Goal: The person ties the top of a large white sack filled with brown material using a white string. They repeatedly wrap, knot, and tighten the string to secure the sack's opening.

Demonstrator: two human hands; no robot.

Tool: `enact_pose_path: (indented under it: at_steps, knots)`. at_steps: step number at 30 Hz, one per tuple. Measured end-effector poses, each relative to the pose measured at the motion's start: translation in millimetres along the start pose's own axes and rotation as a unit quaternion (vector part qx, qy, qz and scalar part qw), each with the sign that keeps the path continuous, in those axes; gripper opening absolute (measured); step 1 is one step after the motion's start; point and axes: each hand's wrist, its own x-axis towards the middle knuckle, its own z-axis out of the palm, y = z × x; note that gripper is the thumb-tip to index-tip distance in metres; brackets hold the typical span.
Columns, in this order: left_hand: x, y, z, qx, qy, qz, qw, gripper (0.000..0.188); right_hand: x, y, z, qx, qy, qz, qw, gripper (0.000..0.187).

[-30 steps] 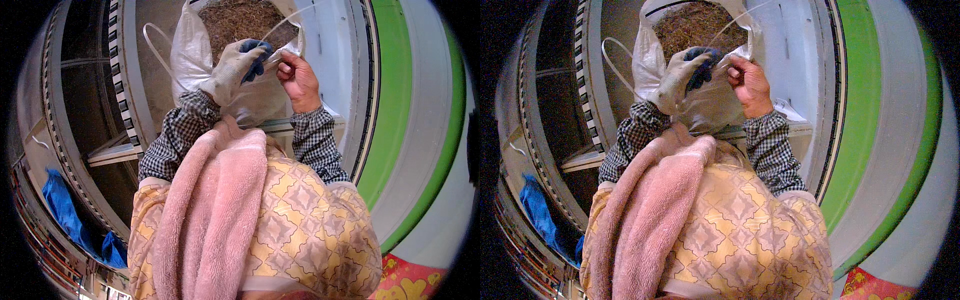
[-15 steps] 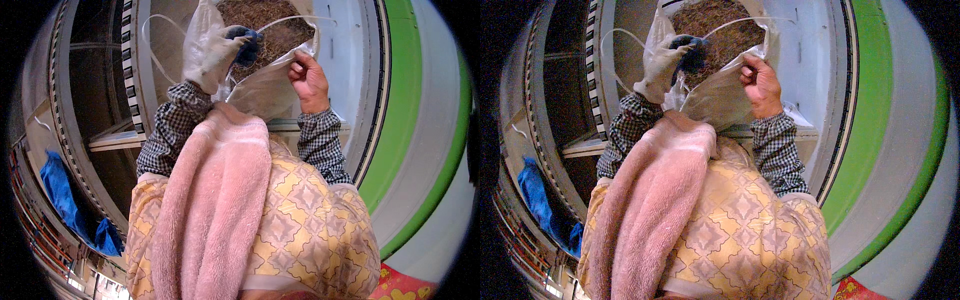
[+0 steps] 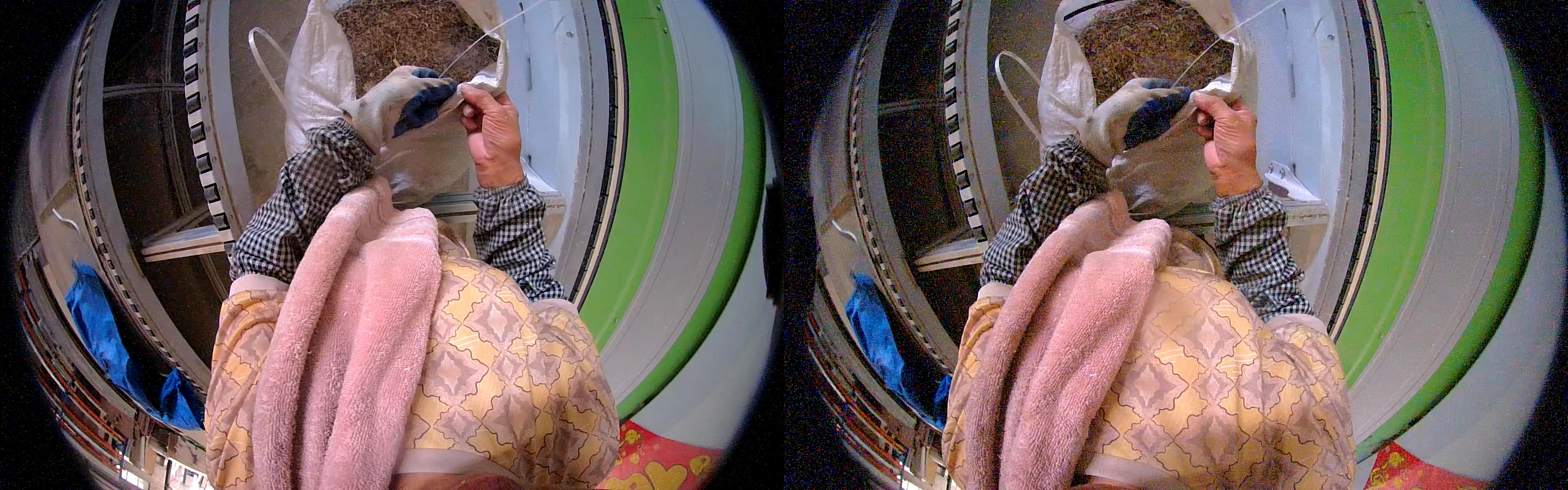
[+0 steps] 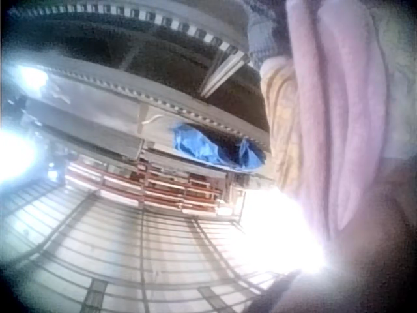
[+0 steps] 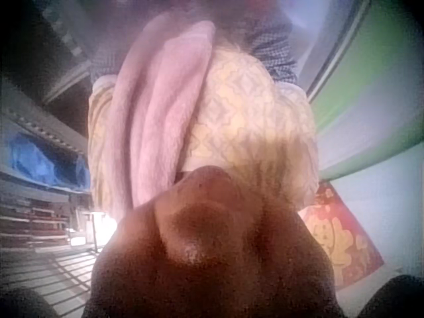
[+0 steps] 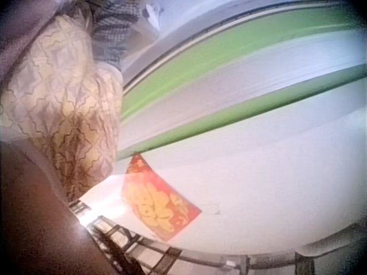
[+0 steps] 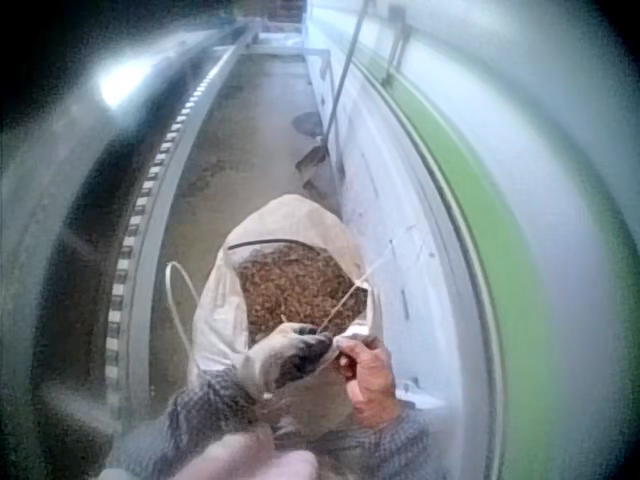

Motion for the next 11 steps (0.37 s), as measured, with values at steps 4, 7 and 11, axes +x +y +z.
enact_pose_path:
  at_steps: [4,7,11]
  knots:
    - [0.9,0.5,-5.0,0.03,-0.049,0.029,0.998,0.018,0.0,-1.8,-0.6,-0.002,-0.007,-0.007,1.0,0.013]
    - [4.5,0.3,-4.4,0.049,-0.048,0.043,0.997,0.015,-0.4,-1.9,-2.2,0.005,-0.007,-0.007,1.0,0.013]
    - [5.7,-2.8,4.4,0.053,0.006,0.086,0.995,0.015,1.6,-2.6,-3.8,0.014,0.001,0.005,1.0,0.013]
